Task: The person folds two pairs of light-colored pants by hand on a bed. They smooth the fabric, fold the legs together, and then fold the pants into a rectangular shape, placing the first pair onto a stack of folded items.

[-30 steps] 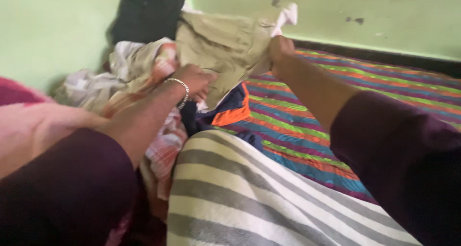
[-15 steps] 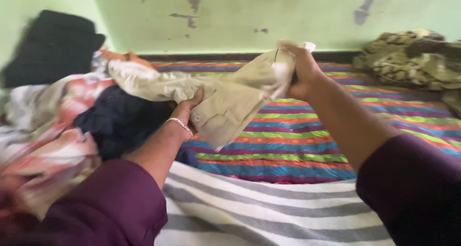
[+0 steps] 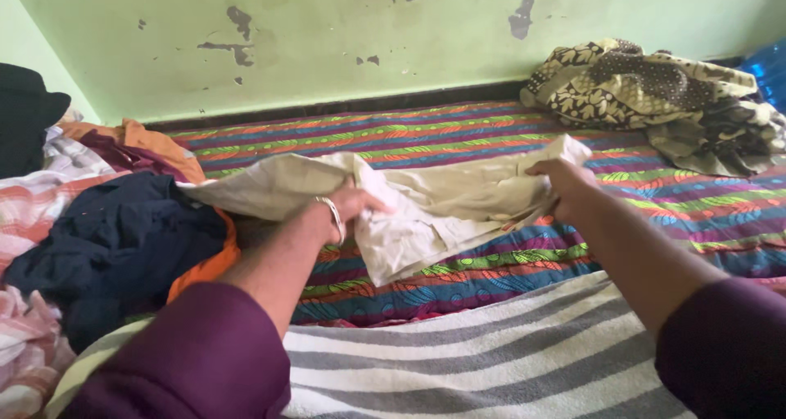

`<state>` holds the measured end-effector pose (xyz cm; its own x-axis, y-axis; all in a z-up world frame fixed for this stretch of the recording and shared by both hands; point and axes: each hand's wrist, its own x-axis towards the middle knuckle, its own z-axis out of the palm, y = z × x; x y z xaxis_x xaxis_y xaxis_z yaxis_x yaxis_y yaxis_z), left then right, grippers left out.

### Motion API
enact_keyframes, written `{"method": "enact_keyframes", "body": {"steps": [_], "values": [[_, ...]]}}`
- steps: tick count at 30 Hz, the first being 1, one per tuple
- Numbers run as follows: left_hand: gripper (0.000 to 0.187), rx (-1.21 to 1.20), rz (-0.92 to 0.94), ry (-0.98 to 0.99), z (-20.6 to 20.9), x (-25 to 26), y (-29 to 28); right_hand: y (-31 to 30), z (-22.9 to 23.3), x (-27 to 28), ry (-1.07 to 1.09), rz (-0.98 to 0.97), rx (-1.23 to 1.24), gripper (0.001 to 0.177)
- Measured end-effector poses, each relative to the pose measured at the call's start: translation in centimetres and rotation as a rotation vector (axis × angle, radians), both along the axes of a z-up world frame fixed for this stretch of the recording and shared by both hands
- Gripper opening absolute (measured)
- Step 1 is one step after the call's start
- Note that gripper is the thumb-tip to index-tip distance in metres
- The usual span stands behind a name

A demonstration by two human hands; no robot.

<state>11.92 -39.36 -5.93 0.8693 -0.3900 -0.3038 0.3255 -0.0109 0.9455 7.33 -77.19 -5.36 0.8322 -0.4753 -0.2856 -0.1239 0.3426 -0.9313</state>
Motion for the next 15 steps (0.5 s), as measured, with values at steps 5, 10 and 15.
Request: {"method": "enact_keyframes", "body": {"steps": [5,10,15], "values": [[0.036,0.391,0.021,0.195,-12.2,2.6,3.5,-1.2,-3.8,-1.3,0.069,0.340,0.093,0.038],[0.067,0.861,0.087,-0.136,-10.5,-1.5,2.2,0.0,-4.1,-0.4,0.161,0.479,0.075,0.036],[0.068,1.429,-0.027,-0.382,-3.2,-4.7,-1.7,2.2,-2.0,-0.1,-0.051,0.055,-0.029,0.035]]}}
